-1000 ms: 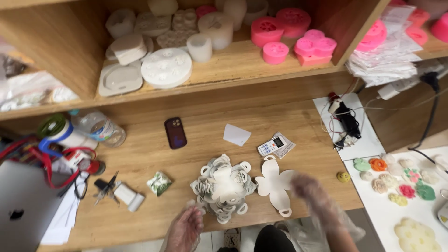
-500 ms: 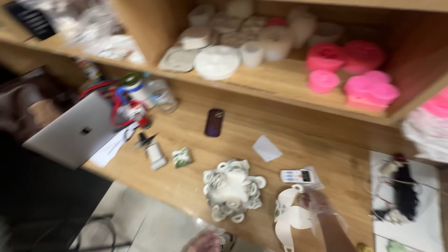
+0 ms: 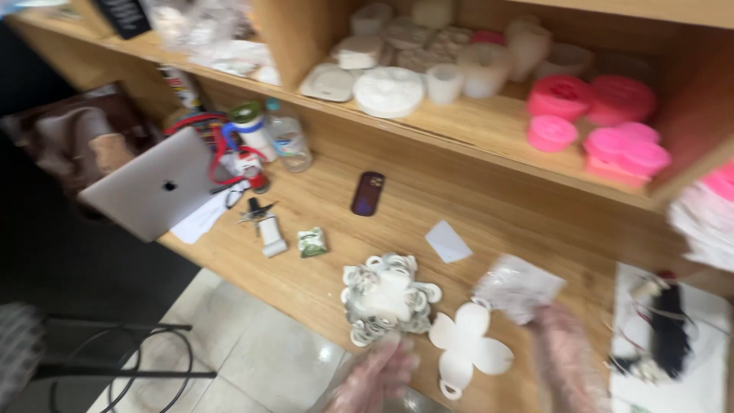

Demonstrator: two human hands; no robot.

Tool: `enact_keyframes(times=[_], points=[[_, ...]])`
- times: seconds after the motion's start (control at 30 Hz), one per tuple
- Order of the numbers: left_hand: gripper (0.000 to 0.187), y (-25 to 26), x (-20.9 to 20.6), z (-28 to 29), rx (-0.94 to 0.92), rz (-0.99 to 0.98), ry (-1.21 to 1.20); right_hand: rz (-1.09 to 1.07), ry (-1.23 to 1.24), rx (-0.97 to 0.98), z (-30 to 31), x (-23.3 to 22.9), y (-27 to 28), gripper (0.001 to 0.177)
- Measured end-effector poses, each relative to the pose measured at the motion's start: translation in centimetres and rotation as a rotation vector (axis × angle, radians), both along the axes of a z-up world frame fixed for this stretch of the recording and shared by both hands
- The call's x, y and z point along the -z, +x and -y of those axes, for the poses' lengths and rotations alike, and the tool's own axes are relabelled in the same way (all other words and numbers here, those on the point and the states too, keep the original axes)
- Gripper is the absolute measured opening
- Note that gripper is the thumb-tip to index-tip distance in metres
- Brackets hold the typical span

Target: Packaging decorative candles into cards and boxes and organizing them on shelves.

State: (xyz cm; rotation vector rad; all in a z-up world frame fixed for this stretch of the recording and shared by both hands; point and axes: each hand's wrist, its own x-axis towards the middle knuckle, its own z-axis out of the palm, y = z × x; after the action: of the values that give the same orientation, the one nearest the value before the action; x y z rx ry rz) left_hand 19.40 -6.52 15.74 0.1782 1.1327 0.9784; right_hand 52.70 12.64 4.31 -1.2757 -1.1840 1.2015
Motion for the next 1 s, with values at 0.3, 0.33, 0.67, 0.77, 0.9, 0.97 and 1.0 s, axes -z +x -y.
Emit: enact_keyframes(times=[0.3, 0.33, 0.67, 0.77, 0.9, 0.97, 1.0], points=[[0.042, 4.3, -14.6, -6.2, 0.189, 0.085, 0.517, -0.393, -0.330, -0.061, 11.3, -10.9, -6.4, 0.020], [0.042, 4.8, -11.4, -6.7, 0.209, 0.092, 0.515, -0.394, -0.326, -0.039, 11.7, -11.6, -6.5, 0.020], [0.032, 7.0, -8.8, -8.3, 0.255, -0.082, 0.701, -0.300, -0.244, 0.071, 13.9, -23.4, -10.3, 0.041], [0.029, 6.7, -8.3, -8.9, 0.247, -0.134, 0.736, -0.057, -0.336, 0.101, 13.4, -25.5, -11.4, 0.043], [0.027, 6.1, -8.2, -9.0, 0.169, -0.050, 0.585, -0.958, -0.446, 0.189, 12.1, -23.4, -11.7, 0.048], [0.025, 5.5, -8.0, -9.2, 0.166, -0.243, 0.684, -0.948, -0.480, 0.153, 12.0, -22.3, -11.8, 0.046], [0.024, 5.0, -7.8, -9.2, 0.169, -0.439, 0.775, -0.941, -0.514, 0.124, 12.0, -21.7, -12.0, 0.044]])
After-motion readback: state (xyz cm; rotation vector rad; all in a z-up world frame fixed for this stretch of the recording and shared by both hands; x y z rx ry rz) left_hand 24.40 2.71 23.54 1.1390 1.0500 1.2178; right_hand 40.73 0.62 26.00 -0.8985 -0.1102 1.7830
